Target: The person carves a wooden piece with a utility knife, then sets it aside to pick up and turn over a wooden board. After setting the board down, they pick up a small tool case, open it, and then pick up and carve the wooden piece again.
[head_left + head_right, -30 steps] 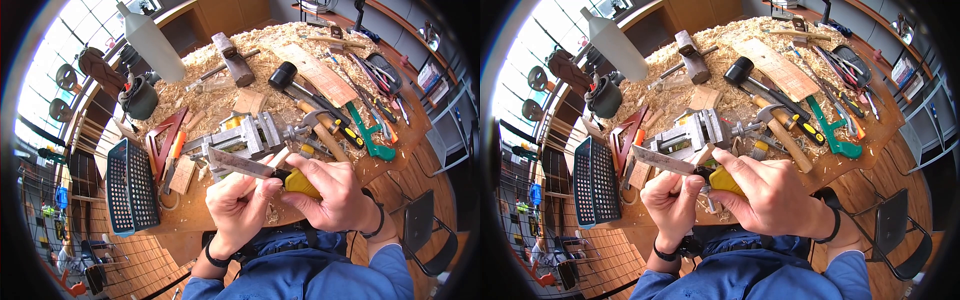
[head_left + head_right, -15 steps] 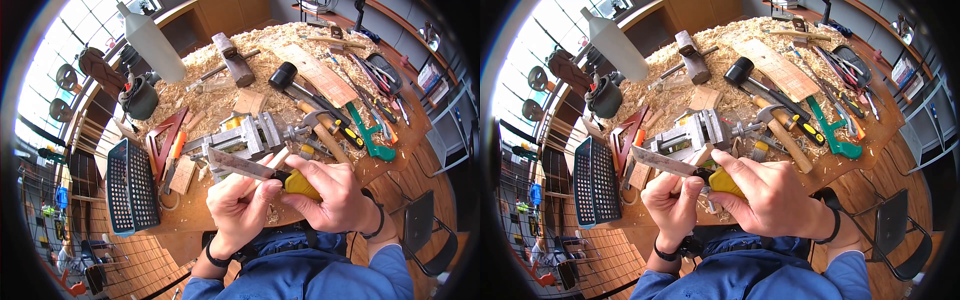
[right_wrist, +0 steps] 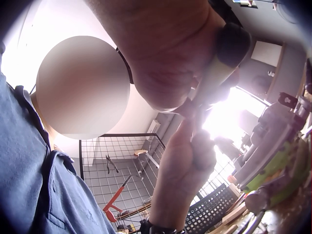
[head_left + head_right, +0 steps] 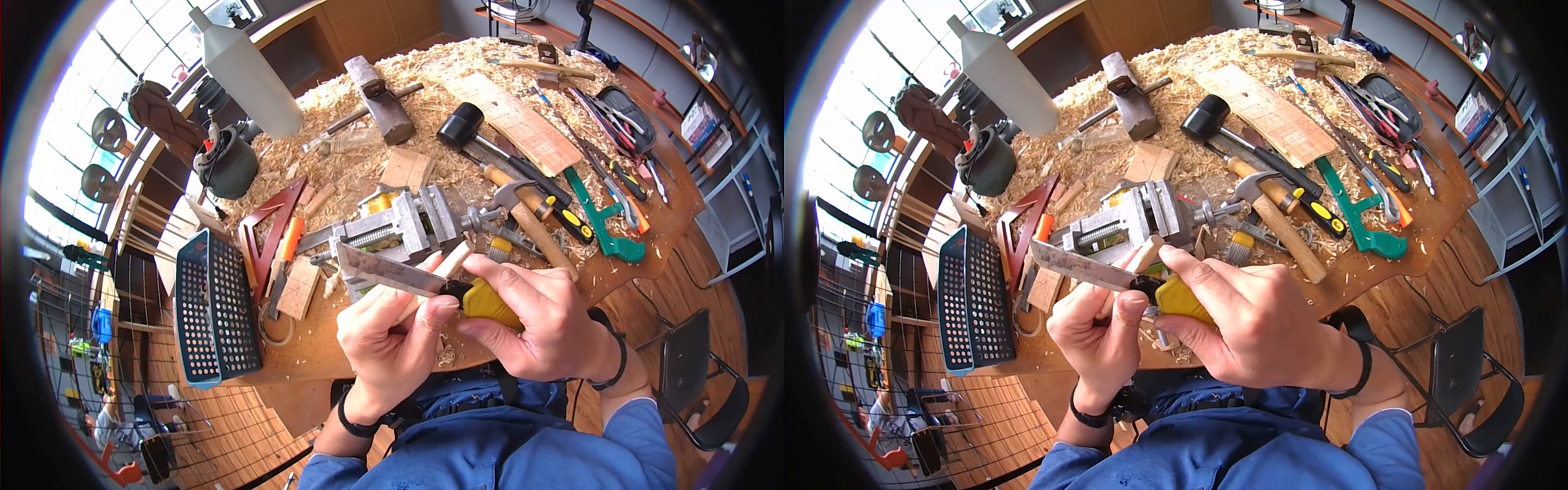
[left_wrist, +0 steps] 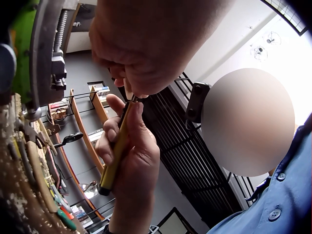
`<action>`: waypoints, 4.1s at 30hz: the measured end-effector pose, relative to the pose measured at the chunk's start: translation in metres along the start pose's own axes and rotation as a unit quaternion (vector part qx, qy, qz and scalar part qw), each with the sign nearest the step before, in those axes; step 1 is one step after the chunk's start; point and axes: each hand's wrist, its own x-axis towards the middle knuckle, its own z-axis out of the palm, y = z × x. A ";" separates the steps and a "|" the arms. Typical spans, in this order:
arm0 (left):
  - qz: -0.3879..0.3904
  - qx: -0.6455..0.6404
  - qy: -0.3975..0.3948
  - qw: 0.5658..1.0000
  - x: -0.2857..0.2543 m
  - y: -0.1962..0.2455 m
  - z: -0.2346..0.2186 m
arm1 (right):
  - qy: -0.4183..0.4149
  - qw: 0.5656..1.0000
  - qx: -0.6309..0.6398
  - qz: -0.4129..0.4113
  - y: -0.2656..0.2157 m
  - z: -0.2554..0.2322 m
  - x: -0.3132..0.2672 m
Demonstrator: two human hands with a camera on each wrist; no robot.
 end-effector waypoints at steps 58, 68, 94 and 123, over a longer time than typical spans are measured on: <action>-0.265 -0.356 -0.151 0.883 0.001 0.002 -0.006 | -0.076 0.994 -0.001 0.079 0.003 -0.005 0.002; -0.208 -0.254 -0.177 0.928 0.000 -0.002 -0.007 | -0.050 0.997 -0.004 0.053 0.003 -0.003 0.003; -0.203 -0.252 -0.146 0.935 -0.005 0.003 -0.001 | -0.019 0.998 0.030 0.056 0.002 0.005 -0.001; -0.174 -0.292 -0.097 0.936 -0.007 0.004 0.004 | -0.008 0.999 0.018 0.039 0.001 0.010 -0.001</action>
